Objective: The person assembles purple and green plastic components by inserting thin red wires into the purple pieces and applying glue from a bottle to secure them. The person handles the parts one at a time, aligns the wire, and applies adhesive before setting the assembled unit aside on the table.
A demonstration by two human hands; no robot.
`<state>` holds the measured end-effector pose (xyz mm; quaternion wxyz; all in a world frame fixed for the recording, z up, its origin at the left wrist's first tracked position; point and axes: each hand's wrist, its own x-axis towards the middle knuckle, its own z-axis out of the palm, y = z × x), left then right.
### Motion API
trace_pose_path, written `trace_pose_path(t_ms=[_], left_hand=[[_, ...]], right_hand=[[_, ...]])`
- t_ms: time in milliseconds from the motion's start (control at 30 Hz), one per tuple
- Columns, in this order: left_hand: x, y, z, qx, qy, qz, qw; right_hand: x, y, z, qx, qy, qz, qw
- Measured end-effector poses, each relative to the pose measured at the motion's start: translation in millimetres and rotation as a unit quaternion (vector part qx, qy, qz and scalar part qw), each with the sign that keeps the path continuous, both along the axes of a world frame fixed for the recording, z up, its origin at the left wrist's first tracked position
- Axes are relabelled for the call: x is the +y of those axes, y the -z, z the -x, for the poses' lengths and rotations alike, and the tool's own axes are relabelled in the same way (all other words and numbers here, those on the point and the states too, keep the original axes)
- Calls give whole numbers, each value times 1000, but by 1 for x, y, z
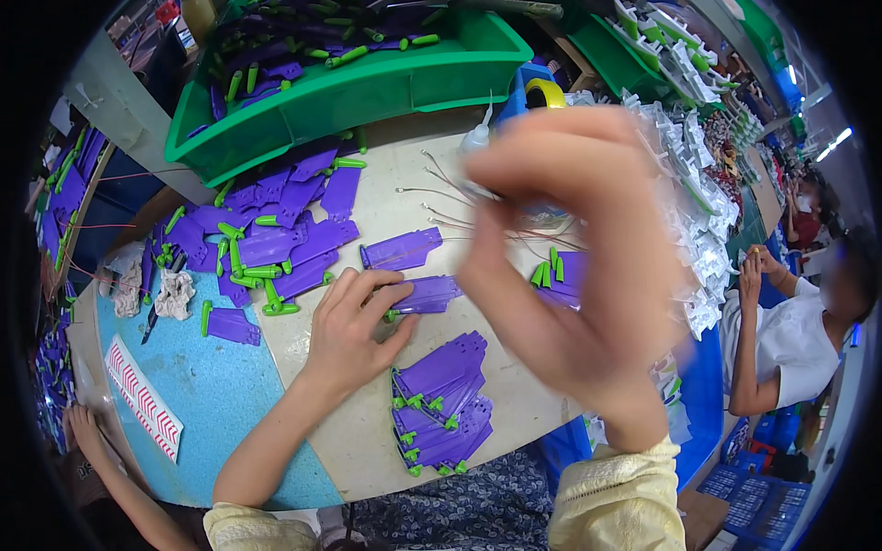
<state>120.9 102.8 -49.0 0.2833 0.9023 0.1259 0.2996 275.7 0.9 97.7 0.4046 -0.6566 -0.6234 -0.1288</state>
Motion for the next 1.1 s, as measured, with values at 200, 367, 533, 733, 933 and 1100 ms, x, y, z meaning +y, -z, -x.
trace_pose_path(t_ms=[200, 367, 533, 733, 933, 1100], left_hand=[[-3, -1, -4, -18, 23, 108, 994], [-1, 0, 0, -2, 23, 203, 979], [5, 10, 2, -10, 16, 221, 975], [4, 4, -1, 3, 6, 249, 969], [5, 4, -1, 3, 3, 262, 965], [6, 5, -1, -7, 2, 254, 967]], right_hand=[[-16, 61, 14, 46, -58, 184, 980], [5, 102, 7, 154, -107, 238, 953], [7, 97, 4, 333, -66, 297, 893], [15, 103, -4, 358, -68, 284, 887], [12, 93, -3, 272, -54, 305, 911], [9, 91, -5, 323, -48, 357, 875]])
